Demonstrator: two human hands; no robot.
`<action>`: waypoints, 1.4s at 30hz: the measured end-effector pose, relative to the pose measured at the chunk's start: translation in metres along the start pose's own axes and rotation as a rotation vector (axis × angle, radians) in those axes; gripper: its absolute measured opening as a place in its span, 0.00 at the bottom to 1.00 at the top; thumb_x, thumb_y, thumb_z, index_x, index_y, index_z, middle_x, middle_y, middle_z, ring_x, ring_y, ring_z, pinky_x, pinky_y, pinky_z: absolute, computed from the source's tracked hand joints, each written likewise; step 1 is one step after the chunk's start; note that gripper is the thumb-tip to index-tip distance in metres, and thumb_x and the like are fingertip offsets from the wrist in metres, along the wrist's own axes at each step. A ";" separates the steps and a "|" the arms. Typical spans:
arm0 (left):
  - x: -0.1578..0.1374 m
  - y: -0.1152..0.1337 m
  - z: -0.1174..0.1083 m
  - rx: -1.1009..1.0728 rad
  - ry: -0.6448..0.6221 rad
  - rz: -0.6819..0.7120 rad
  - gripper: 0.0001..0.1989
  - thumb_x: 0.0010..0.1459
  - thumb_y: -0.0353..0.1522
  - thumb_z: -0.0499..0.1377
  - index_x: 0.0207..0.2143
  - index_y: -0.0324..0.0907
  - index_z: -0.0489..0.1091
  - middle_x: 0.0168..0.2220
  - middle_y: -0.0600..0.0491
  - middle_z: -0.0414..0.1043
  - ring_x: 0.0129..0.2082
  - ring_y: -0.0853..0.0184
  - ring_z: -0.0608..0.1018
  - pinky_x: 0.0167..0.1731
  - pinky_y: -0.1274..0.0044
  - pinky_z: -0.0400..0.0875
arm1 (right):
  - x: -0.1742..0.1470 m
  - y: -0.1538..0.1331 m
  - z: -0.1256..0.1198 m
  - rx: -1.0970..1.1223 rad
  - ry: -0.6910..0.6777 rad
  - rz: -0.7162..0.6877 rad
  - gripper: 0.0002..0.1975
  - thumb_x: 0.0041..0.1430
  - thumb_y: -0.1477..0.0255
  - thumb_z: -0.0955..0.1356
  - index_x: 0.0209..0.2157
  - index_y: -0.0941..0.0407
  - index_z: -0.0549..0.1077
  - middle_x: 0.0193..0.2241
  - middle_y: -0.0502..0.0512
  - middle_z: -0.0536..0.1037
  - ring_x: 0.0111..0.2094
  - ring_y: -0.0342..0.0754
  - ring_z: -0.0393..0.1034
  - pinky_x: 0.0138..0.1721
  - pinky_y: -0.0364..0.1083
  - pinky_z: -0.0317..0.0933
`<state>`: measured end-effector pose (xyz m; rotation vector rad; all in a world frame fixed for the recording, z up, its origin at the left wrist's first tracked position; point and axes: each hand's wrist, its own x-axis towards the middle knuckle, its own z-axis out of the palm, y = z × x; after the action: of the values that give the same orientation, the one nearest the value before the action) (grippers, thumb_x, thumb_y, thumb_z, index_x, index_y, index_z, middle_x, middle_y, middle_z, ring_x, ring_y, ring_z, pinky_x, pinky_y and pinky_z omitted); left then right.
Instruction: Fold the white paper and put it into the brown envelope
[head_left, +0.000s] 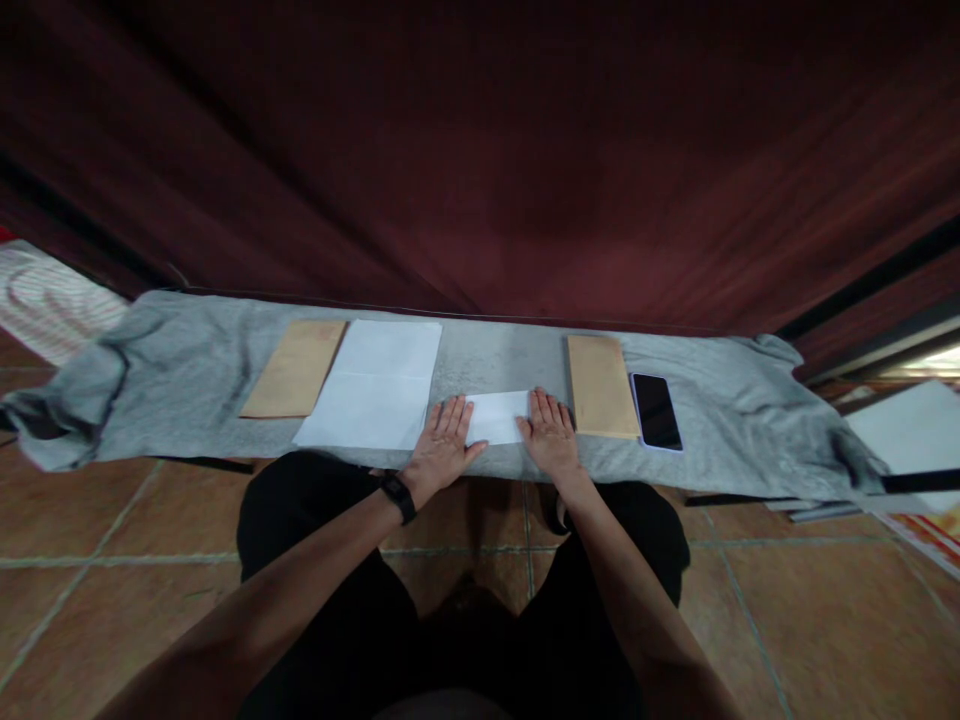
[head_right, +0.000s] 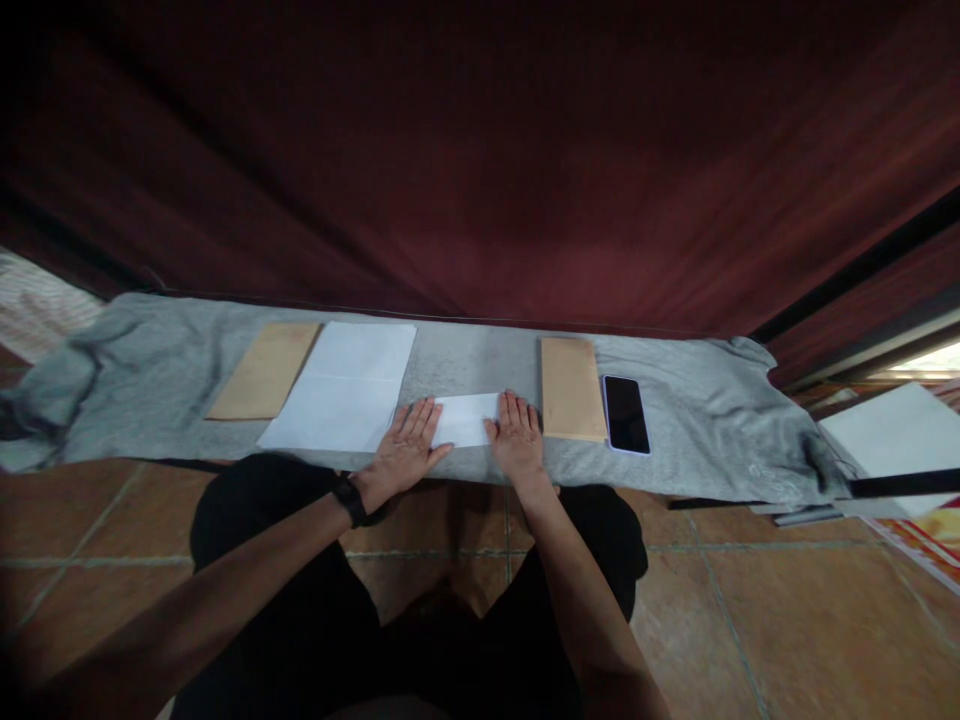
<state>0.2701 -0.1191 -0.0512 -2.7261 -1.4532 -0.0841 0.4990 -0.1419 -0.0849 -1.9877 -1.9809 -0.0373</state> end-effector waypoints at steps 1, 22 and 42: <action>0.000 0.000 0.000 0.007 -0.002 0.001 0.39 0.68 0.48 0.47 0.69 0.27 0.51 0.71 0.35 0.48 0.72 0.52 0.51 0.70 0.59 0.41 | 0.000 0.000 0.000 0.000 0.004 0.002 0.32 0.73 0.60 0.56 0.69 0.64 0.55 0.68 0.65 0.59 0.68 0.62 0.54 0.66 0.59 0.46; 0.014 0.037 -0.003 -0.059 -0.007 0.014 0.35 0.67 0.47 0.50 0.66 0.31 0.59 0.68 0.33 0.56 0.69 0.48 0.60 0.65 0.58 0.55 | 0.013 -0.004 -0.034 0.245 -0.060 0.192 0.16 0.66 0.71 0.62 0.49 0.56 0.77 0.44 0.62 0.78 0.47 0.55 0.72 0.52 0.50 0.64; 0.033 0.033 -0.029 -0.402 0.094 -0.177 0.22 0.67 0.36 0.48 0.55 0.36 0.72 0.52 0.37 0.77 0.52 0.51 0.78 0.52 0.64 0.69 | 0.027 -0.015 -0.036 1.361 -0.078 0.507 0.21 0.67 0.55 0.59 0.47 0.54 0.74 0.38 0.55 0.79 0.34 0.46 0.74 0.34 0.44 0.70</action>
<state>0.3159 -0.1120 -0.0202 -2.8241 -1.8177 -0.5617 0.4929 -0.1256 -0.0410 -1.3801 -0.8855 1.1581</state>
